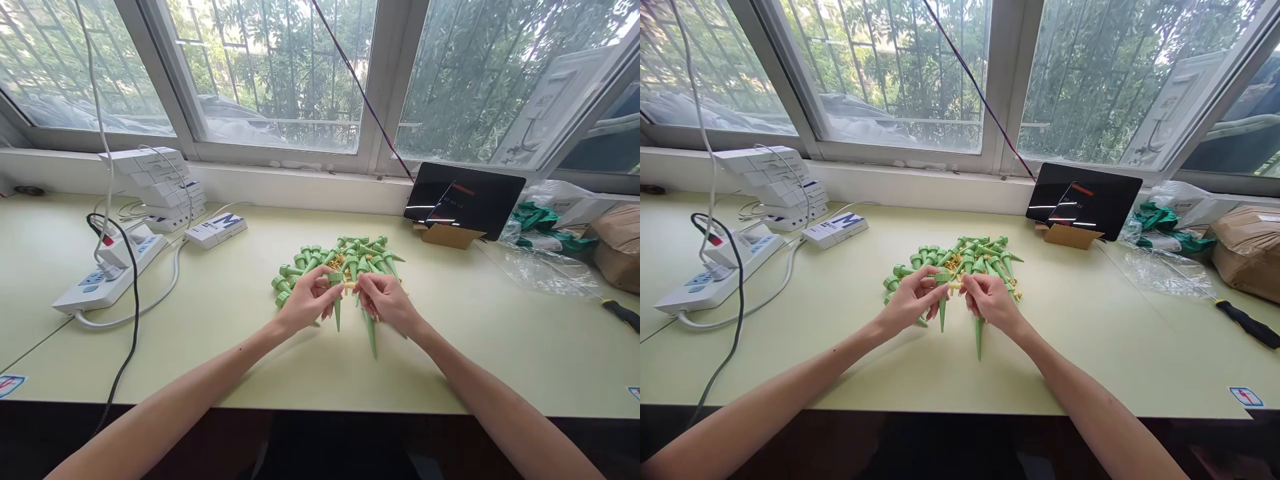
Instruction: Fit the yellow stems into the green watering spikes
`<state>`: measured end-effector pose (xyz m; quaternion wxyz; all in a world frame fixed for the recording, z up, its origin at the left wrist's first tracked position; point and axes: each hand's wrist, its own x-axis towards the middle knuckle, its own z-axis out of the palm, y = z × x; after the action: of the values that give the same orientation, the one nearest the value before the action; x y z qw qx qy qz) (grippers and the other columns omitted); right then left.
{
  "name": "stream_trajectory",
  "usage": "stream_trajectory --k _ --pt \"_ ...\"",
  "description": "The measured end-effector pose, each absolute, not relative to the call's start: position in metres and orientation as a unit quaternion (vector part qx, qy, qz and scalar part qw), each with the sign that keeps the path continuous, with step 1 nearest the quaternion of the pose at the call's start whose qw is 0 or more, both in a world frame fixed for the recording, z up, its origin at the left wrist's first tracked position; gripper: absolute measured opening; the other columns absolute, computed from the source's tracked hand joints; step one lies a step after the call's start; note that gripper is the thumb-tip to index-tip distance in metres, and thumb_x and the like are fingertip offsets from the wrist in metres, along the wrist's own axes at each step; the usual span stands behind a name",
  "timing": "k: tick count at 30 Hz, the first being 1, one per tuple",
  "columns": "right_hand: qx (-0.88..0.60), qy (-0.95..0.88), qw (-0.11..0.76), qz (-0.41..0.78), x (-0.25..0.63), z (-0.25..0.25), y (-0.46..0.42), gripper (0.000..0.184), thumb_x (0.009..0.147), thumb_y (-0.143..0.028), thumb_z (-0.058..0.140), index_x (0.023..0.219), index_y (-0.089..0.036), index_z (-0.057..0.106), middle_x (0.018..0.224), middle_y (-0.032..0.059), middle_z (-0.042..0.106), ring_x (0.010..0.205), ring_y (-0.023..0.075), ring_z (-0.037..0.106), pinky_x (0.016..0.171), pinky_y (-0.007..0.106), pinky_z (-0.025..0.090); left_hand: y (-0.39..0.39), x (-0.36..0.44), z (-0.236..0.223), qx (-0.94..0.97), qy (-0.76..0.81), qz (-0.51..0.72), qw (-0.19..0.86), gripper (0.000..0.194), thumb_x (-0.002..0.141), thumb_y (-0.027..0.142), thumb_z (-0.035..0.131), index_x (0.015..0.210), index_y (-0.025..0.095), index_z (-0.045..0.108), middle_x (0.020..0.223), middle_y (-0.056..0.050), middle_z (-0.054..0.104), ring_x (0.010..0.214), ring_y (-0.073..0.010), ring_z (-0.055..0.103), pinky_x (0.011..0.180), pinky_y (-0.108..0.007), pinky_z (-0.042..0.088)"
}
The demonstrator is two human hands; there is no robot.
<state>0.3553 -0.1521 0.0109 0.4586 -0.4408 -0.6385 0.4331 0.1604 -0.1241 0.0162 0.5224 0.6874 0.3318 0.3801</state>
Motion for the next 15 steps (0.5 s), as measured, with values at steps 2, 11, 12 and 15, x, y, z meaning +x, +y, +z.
stream_trajectory --k 2,11,12,15 --pt "-0.46 -0.645 0.477 0.381 0.356 0.011 -0.153 0.038 0.095 -0.051 0.048 0.081 -0.018 0.061 0.059 -0.0018 0.055 0.043 0.0087 0.046 0.042 0.022 0.036 -0.123 0.16 0.016 0.684 0.333 0.382 0.524 0.032 0.087 0.045 0.062 0.102 0.019 0.05 0.065 0.003 0.058 0.041 -0.0078 0.051 0.04 -0.019 0.041" --pt "-0.473 -0.732 0.445 0.206 0.353 0.009 -0.156 0.027 0.093 -0.038 0.055 0.107 -0.02 0.07 0.095 0.0067 0.07 0.057 0.0121 0.051 0.054 0.027 0.045 -0.123 0.16 0.006 0.726 0.342 0.338 0.491 0.03 0.09 0.045 0.057 0.105 0.019 0.054 0.053 0.008 0.049 0.039 -0.0086 0.05 0.04 -0.018 0.039" --pt "-0.474 -0.736 0.44 0.2 0.352 0.009 -0.156 0.027 0.093 -0.037 0.055 0.107 -0.02 0.07 0.093 0.0067 0.07 0.055 0.012 0.05 0.054 0.027 0.044 -0.123 0.161 0.005 0.737 0.342 0.335 0.477 0.03 0.09 0.045 0.056 0.104 0.019 0.056 0.052 0.008 0.049 0.039 -0.0088 0.051 0.041 -0.019 0.04" --pt "-0.476 -0.742 0.427 0.2 0.353 0.008 -0.155 0.026 0.093 -0.035 0.054 0.108 -0.02 0.07 0.088 0.0065 0.07 0.052 0.0119 0.046 0.052 0.028 0.042 -0.124 0.161 0.002 0.77 0.341 0.324 0.431 0.029 0.092 0.044 0.054 0.104 0.018 0.06 0.056 0.005 0.055 0.04 -0.0088 0.052 0.043 -0.02 0.042"
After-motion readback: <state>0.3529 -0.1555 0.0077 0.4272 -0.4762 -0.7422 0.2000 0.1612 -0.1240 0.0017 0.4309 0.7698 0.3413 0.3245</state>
